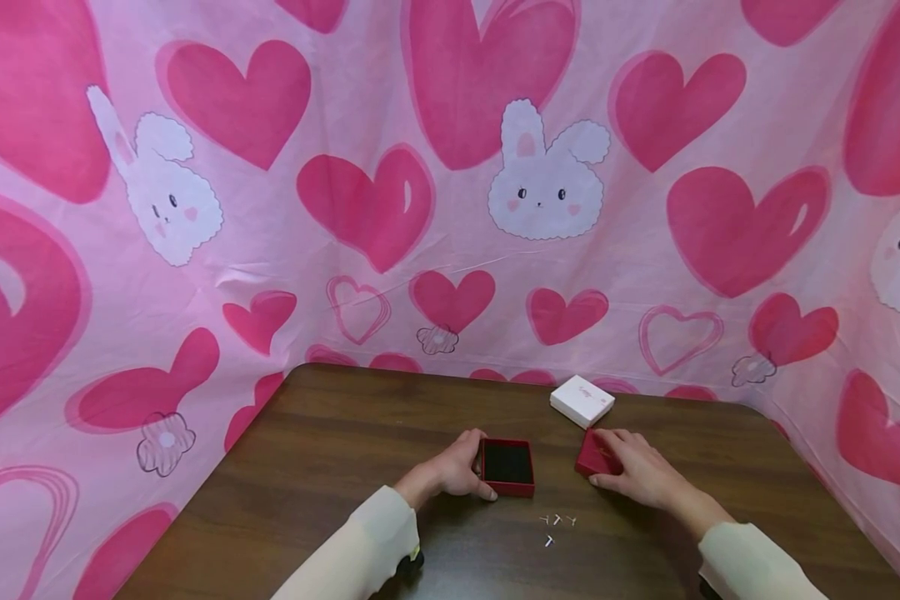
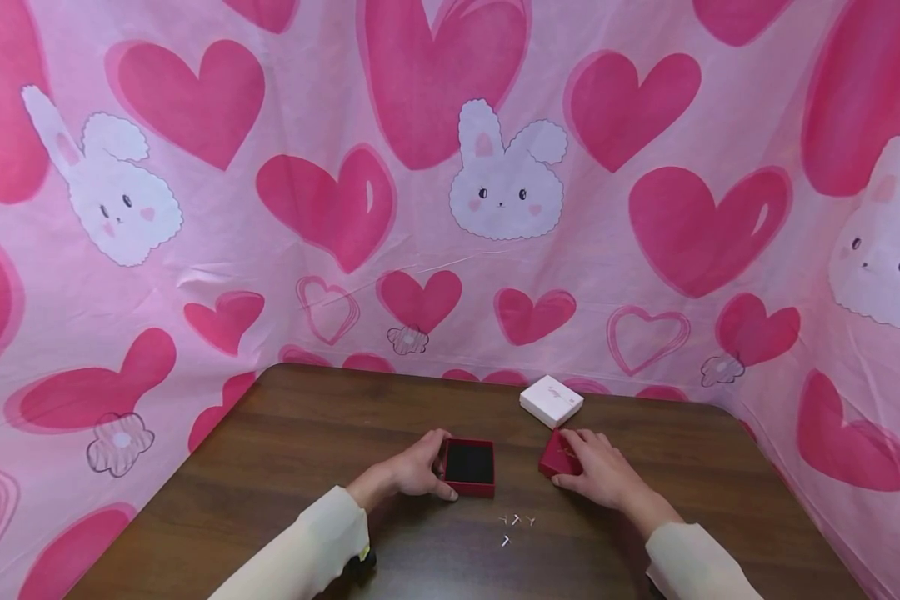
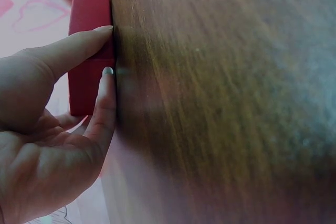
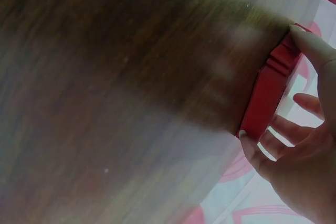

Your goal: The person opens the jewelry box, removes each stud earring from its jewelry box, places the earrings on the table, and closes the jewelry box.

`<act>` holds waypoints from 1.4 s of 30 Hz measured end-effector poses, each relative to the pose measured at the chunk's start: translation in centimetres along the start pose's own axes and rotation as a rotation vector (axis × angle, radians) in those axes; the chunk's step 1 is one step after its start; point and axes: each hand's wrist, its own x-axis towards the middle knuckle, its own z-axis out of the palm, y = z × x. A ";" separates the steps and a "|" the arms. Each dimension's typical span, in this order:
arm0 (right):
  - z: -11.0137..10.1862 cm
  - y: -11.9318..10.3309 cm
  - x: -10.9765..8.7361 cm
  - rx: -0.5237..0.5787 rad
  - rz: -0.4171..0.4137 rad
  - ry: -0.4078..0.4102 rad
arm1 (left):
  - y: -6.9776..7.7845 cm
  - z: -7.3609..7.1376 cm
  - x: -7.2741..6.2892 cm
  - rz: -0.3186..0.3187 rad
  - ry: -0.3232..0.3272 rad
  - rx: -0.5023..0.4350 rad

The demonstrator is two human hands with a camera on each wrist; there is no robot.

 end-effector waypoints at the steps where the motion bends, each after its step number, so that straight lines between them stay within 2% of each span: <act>1: 0.0 0.0 0.0 0.000 -0.002 -0.001 | 0.0 0.0 0.0 0.000 0.000 -0.001; 12: 0.0 -0.8 0.1 0.016 -0.078 0.062 | 0.0 -0.1 0.1 0.005 -0.004 0.018; 30: -0.4 -3.5 0.7 0.060 -0.114 0.036 | 0.0 0.0 0.0 0.004 -0.005 -0.008; 42: 0.5 -5.1 1.2 0.062 -0.199 0.088 | 0.1 -0.1 0.0 -0.012 -0.005 -0.009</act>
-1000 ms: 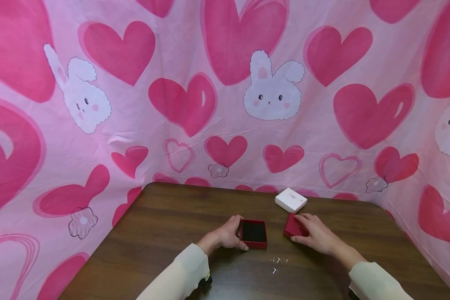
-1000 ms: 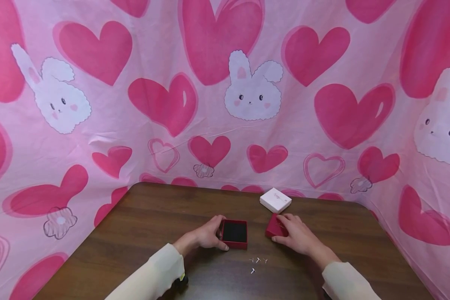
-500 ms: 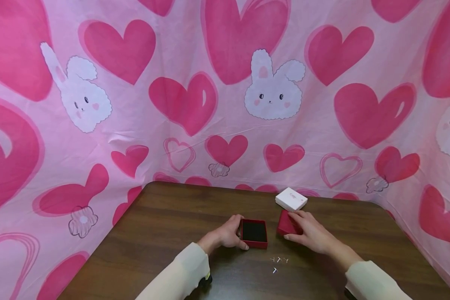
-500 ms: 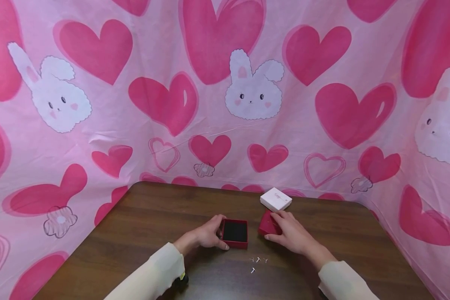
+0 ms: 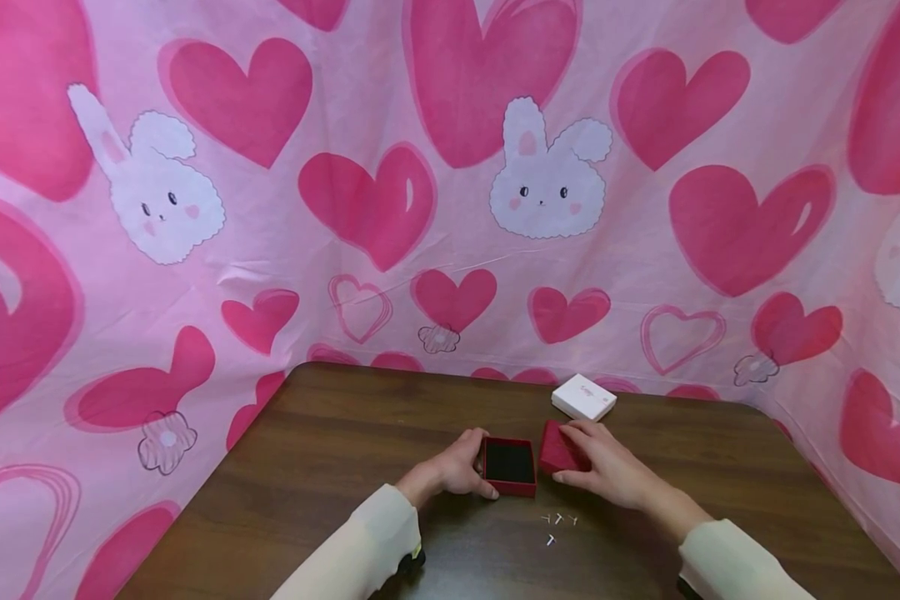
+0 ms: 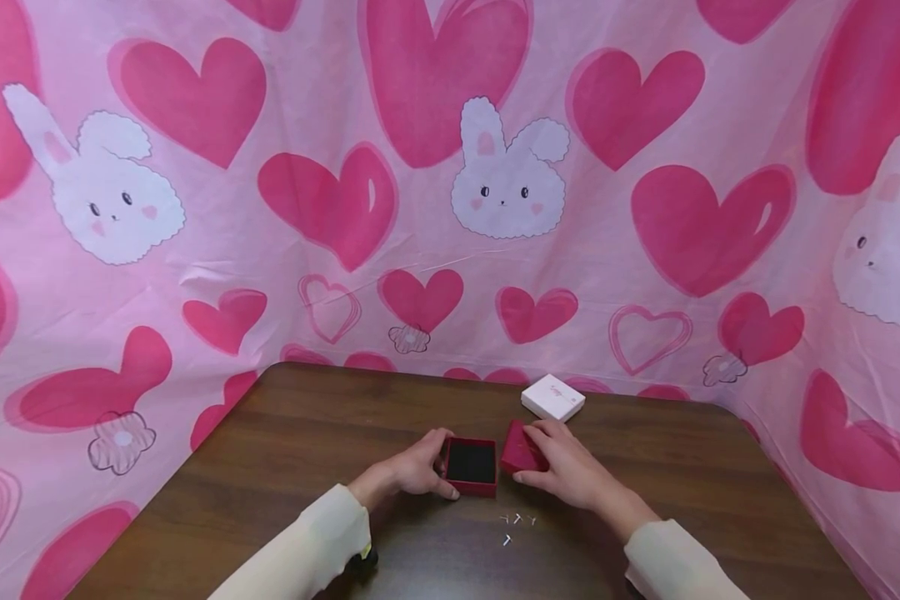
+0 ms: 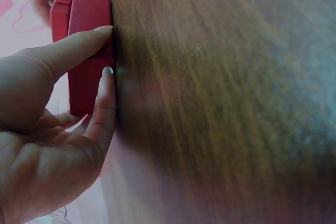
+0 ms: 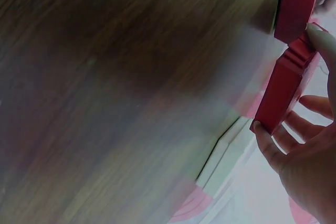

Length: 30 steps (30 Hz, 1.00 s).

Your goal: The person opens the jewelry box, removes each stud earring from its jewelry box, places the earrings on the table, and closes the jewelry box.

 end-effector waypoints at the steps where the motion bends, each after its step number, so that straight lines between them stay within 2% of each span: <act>1: 0.1 -0.1 0.0 0.004 -0.004 0.000 | 0.0 0.0 0.0 0.000 0.000 0.002; 17: 1.0 -1.1 1.0 0.052 -0.006 -0.067 | -0.3 0.1 0.4 0.019 0.003 0.028; 30: 1.0 -2.5 1.9 0.125 -0.065 -0.147 | 0.0 0.0 0.2 0.007 0.004 0.029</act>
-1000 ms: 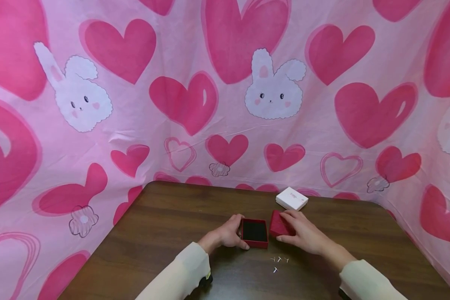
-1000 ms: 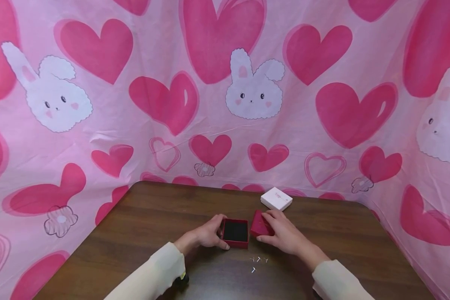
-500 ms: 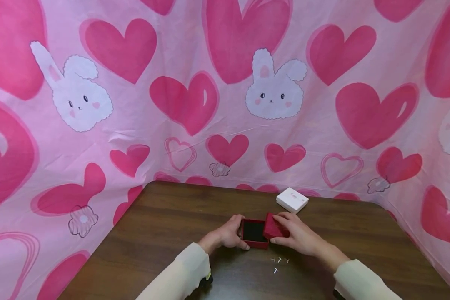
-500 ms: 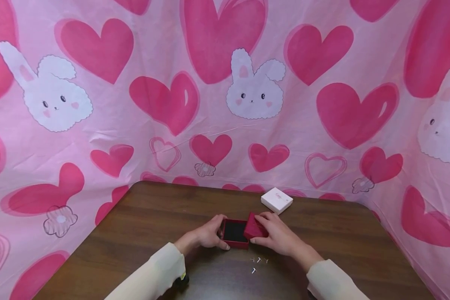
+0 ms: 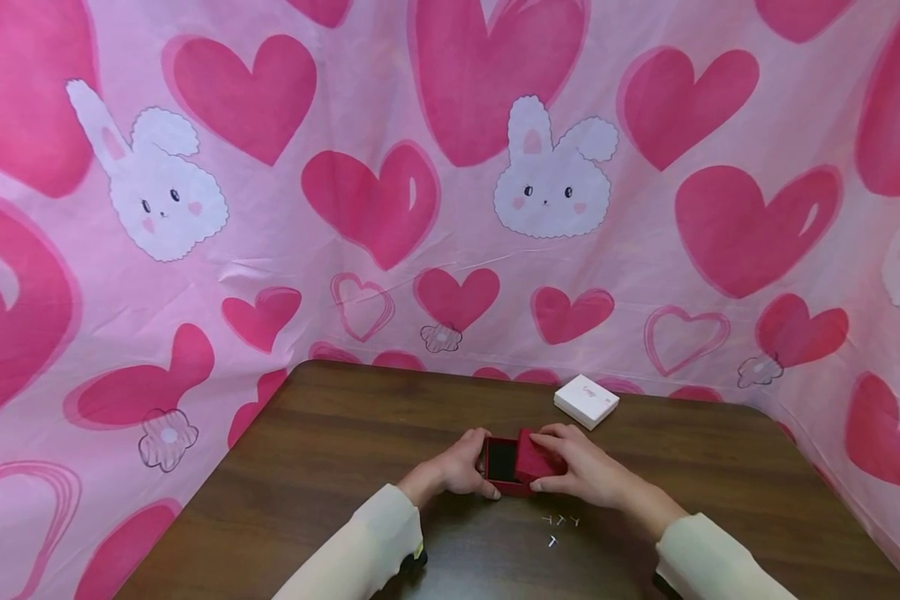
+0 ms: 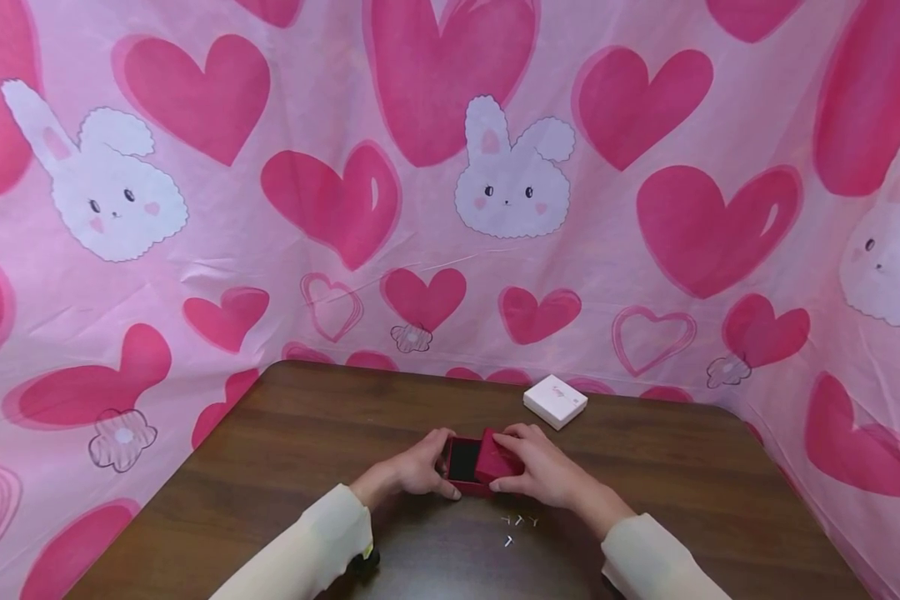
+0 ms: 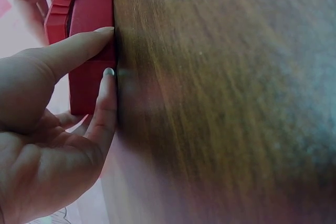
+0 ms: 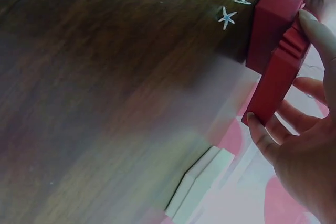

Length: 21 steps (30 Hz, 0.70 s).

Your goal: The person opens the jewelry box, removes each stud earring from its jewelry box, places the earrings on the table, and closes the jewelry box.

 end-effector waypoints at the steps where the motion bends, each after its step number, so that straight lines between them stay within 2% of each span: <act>1: 0.0 -0.1 0.0 0.005 -0.003 -0.004 | 0.0 0.0 0.0 -0.002 -0.002 -0.003; 11: -0.4 -0.4 0.5 0.011 -0.050 -0.042 | 0.0 0.0 0.0 -0.009 -0.007 -0.005; 21: 0.2 -0.7 1.3 0.011 -0.071 -0.068 | 0.1 -0.1 -0.1 -0.004 -0.017 -0.030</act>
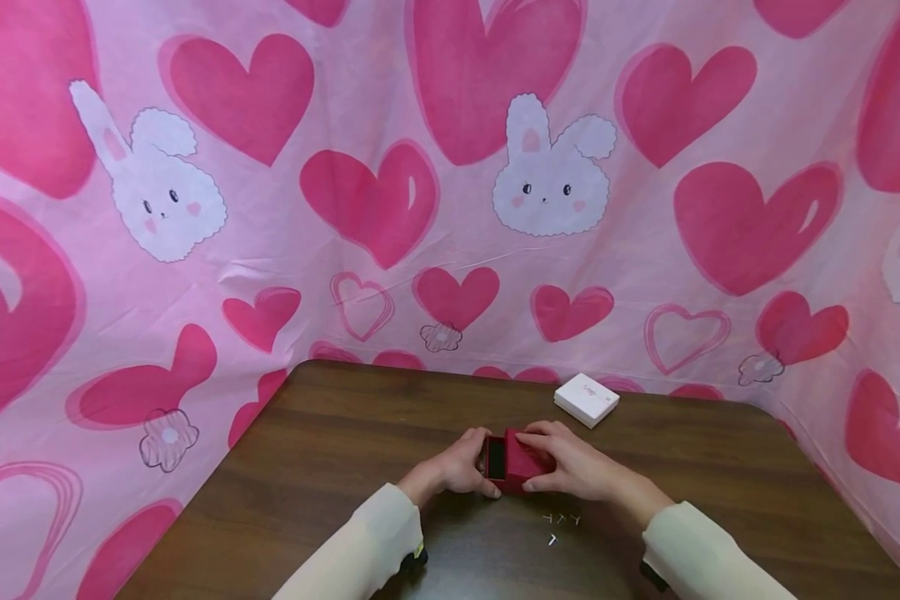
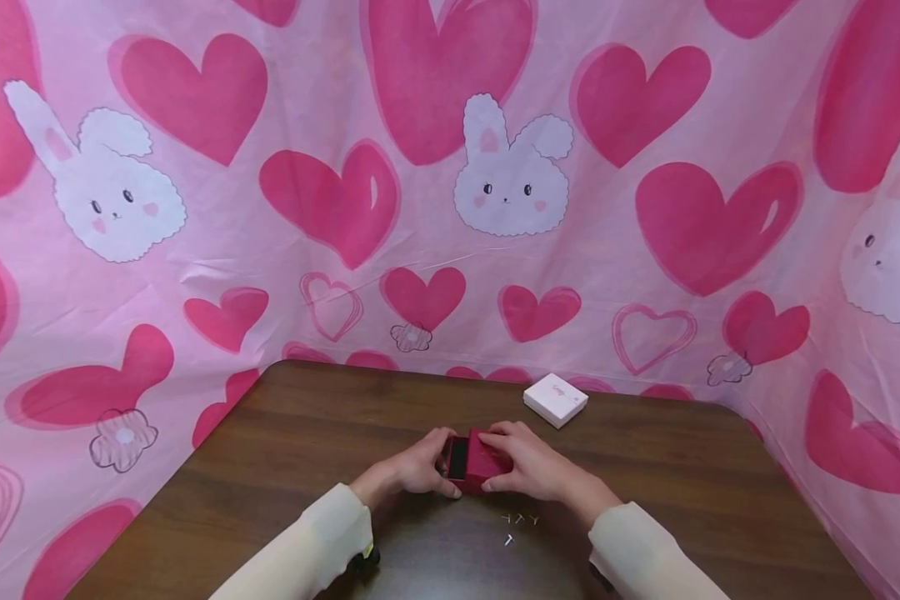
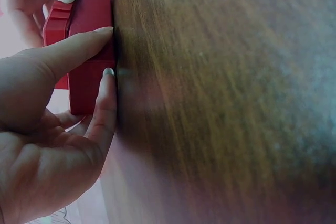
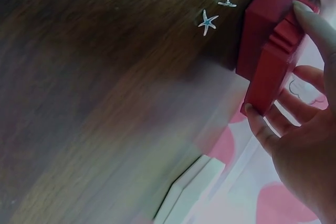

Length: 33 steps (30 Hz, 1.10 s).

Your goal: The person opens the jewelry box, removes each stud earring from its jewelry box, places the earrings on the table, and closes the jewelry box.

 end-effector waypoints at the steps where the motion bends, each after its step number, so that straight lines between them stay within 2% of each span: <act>1: 0.1 0.0 0.1 0.000 -0.003 -0.001 | 0.0 0.0 0.0 0.002 0.002 0.007; 7: 0.5 -0.2 0.6 -0.004 -0.030 -0.002 | -0.4 0.3 0.2 0.019 -0.002 0.060; 19: 0.8 -0.4 1.4 0.016 -0.046 -0.004 | -0.1 0.2 0.3 -0.002 0.011 0.064; 29: 1.0 -0.8 2.1 -0.020 -0.106 0.041 | -0.5 -0.1 0.5 0.027 -0.003 0.094; 33: 1.1 -0.9 2.1 -0.034 -0.097 0.026 | -0.5 -0.1 0.5 0.028 -0.003 0.096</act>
